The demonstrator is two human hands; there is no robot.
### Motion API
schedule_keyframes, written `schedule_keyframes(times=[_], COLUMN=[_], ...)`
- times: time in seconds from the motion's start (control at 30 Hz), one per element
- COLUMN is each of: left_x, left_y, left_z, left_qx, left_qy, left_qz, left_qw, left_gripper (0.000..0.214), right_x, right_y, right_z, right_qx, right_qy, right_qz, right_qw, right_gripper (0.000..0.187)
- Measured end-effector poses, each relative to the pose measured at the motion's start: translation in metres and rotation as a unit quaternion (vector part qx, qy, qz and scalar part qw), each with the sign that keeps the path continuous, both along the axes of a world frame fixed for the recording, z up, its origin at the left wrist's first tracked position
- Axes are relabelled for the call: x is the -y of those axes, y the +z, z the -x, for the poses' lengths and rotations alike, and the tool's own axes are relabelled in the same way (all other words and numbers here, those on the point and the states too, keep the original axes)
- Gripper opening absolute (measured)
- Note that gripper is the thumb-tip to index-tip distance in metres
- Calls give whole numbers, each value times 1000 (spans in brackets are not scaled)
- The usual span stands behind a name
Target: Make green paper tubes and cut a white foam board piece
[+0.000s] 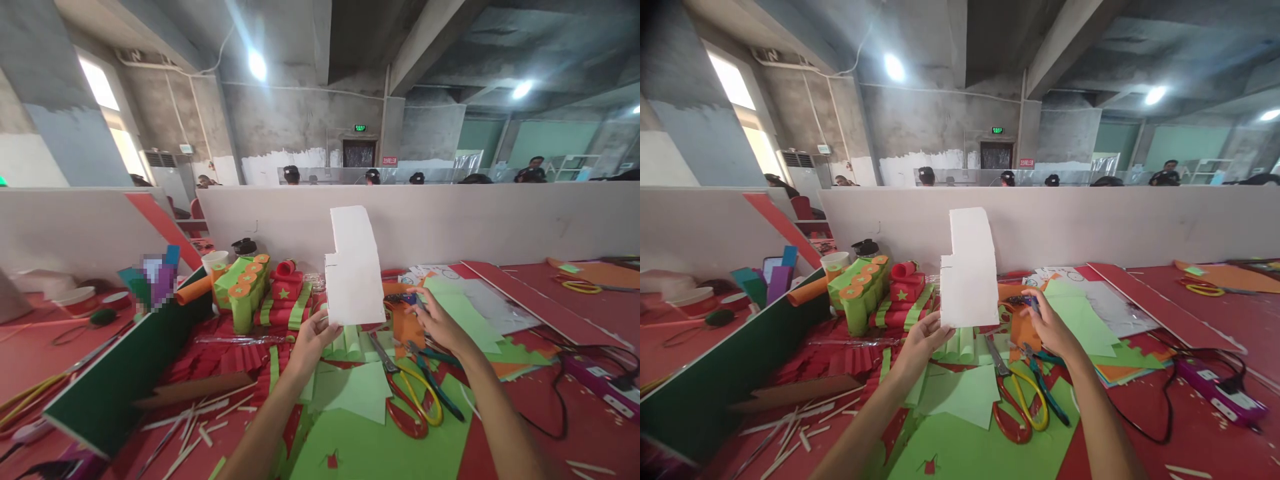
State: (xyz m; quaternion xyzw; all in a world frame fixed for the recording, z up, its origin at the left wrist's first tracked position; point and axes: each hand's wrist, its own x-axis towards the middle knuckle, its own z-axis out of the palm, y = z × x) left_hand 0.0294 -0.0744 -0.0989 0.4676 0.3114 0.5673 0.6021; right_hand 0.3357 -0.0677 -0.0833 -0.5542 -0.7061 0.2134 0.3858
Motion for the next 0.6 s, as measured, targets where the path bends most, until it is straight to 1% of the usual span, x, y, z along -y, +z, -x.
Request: schedule_keyframes(times=[0.07, 0.13, 0.2, 0.27, 0.33, 0.37, 0.43, 0.5, 0.53, 0.6], left_x=[1, 2, 2, 1, 1, 1, 1, 1, 1, 0], left_y=[1, 1, 1, 0, -1, -1, -1, -2, -2, -2], left_z=[-1, -3, -3, -4, -4, -5, -5, -6, -6, -6], left_qx=[-1, -6, -8, -5, -3, -3, -3, -6, -8, -15], left_qy=[-1, -12, -21, -26, -30, -32, -34, -36, -39, -47], left_qz=[3, 4, 3, -2, -6, -7, -7, -5, -5, -6], left_qw=[1000, 1000, 1000, 1000, 1000, 999, 999, 999, 999, 999], left_gripper=[48, 49, 49, 48, 48, 48, 47, 47, 47, 47], right_x=[0, 2, 5, 10, 14, 16, 18, 19, 20, 22], right_y=[5, 8, 9, 9, 8, 8, 6, 3, 2, 1], right_z=[8, 24, 43, 62, 77, 83, 93, 100, 102, 106], right_qx=[-132, -214, -286, -364, -407, -415, -415, -401, -384, -322], right_qy=[35, 68, 111, 162, 217, 234, 240, 224, 214, 185], right_qz=[-41, -50, -20, 13, 30, 28, 8, -12, -18, -35], right_qw=[990, 973, 951, 917, 887, 879, 878, 888, 898, 928], right_gripper=[34, 30, 29, 33, 38, 39, 37, 33, 31, 30])
